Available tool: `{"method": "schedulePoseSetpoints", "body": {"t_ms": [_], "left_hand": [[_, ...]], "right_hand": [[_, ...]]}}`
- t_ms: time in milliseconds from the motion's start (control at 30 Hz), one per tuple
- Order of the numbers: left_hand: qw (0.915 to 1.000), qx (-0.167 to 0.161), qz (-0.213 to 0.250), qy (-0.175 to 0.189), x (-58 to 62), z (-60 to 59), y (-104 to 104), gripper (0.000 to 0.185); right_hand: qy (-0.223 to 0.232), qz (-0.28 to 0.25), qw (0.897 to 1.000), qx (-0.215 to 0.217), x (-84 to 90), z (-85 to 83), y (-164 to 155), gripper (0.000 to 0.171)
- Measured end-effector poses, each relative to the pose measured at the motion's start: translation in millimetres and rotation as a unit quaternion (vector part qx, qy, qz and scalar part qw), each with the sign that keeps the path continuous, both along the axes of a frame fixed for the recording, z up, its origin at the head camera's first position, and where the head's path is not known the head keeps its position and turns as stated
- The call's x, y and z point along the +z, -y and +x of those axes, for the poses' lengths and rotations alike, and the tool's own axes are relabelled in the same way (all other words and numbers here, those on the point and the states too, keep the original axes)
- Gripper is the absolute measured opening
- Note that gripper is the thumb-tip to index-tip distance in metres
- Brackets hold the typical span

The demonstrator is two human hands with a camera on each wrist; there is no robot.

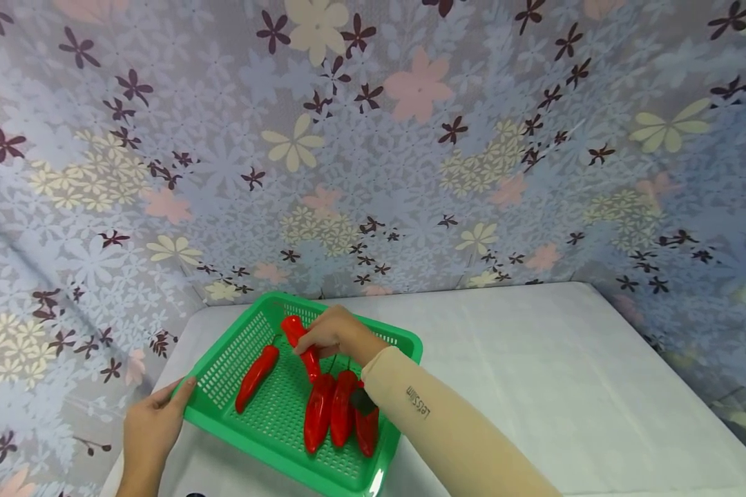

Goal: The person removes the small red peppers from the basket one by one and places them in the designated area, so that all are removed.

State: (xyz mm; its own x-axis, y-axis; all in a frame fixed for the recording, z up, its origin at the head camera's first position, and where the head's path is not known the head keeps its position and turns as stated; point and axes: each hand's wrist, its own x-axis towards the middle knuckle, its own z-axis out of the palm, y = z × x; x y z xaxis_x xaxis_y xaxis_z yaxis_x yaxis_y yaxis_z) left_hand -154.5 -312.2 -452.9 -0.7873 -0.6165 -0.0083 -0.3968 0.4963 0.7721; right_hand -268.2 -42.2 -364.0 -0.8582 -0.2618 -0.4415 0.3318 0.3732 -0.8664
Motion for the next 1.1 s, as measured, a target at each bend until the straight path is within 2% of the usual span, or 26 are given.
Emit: {"method": "schedulePoseSetpoints", "body": {"t_ms": [200, 367, 533, 767, 1100], "left_hand": [[1.0000, -0.001, -0.008, -0.006, -1.9, 0.4, -1, 0.067], [1.0000, -0.002, -0.007, -0.005, -0.9, 0.9, -2, 0.067], [1.0000, 0.002, -0.009, -0.004, 0.5, 2.5, -3, 0.070], [1.0000, 0.001, -0.005, 0.005, 0.7, 2.4, -3, 0.070], [0.9996, 0.005, 0.025, 0.007, -0.3, 1.2, -2, 0.075]], "right_hand": [[-0.010, -0.003, 1.000, 0.013, 6.8, -5.1, -23, 0.045], [-0.003, -0.030, 0.999, 0.020, 10.4, -12.7, -40, 0.050], [-0.005, -0.025, 0.999, 0.018, 13.4, -19.4, -56, 0.053], [-0.015, -0.019, 1.000, -0.013, 17.4, -24.8, -84, 0.059], [0.000, -0.021, 0.999, -0.049, 23.8, -33.3, -140, 0.053]]}}
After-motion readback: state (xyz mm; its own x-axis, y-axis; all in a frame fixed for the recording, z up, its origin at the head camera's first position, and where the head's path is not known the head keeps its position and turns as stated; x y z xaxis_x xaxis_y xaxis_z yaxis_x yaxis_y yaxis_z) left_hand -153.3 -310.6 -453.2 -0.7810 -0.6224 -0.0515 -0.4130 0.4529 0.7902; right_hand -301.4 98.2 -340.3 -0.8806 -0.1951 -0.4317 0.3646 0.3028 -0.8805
